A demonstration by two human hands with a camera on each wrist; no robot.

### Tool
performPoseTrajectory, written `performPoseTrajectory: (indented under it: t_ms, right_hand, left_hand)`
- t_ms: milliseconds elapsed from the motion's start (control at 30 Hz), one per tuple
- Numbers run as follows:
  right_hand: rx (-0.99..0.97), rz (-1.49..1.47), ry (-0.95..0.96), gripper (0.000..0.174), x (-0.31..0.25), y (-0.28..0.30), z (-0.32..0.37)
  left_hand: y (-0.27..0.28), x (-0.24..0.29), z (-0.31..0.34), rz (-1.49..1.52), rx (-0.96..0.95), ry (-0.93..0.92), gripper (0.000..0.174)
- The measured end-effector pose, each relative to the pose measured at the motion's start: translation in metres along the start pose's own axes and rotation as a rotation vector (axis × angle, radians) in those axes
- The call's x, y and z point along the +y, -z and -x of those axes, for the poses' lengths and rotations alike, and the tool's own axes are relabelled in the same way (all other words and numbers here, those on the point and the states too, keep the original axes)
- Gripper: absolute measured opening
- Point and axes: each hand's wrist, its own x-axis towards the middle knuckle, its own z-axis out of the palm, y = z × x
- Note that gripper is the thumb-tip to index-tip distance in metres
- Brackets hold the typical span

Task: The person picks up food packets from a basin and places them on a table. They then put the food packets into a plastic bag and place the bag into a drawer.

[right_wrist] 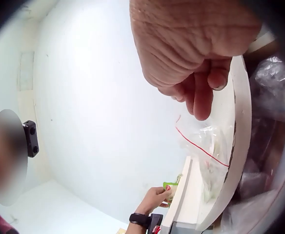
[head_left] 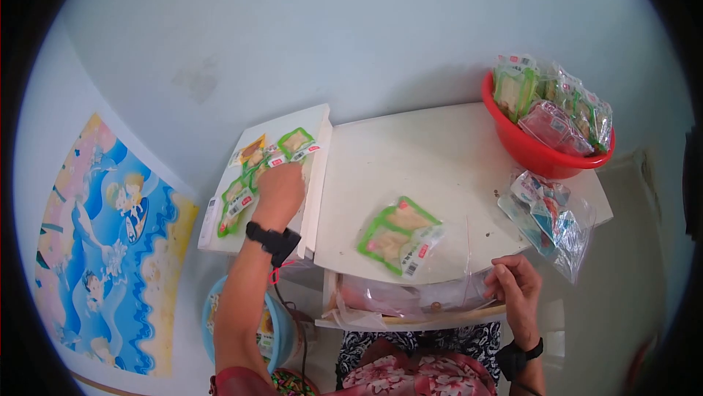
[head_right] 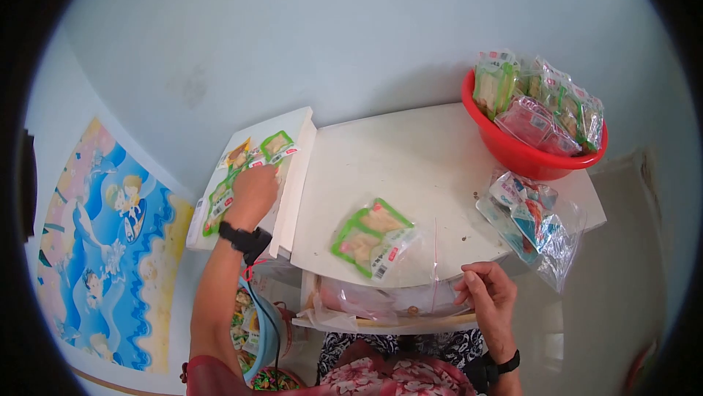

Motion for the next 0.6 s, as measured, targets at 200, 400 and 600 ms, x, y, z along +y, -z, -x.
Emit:
performPoseTrajectory:
  t_ms: [200,400,600]
  right_hand:
    - [0.132,-0.028,0.06,0.015,-0.003,0.003,0.005]
    - [-0.004,-0.119,0.038,0.021,-0.021,-0.007,0.013]
    - [-0.473,-0.417,-0.341,0.036,-0.038,-0.03,0.019]
  left_hand:
    - [0.071,-0.001,0.055,0.381,0.155,0.149,0.016]
    - [0.123,0.056,0.114,1.161,0.102,-0.077,0.016]
    - [0.083,0.122,0.121,1.597,-0.039,-0.68,0.032]
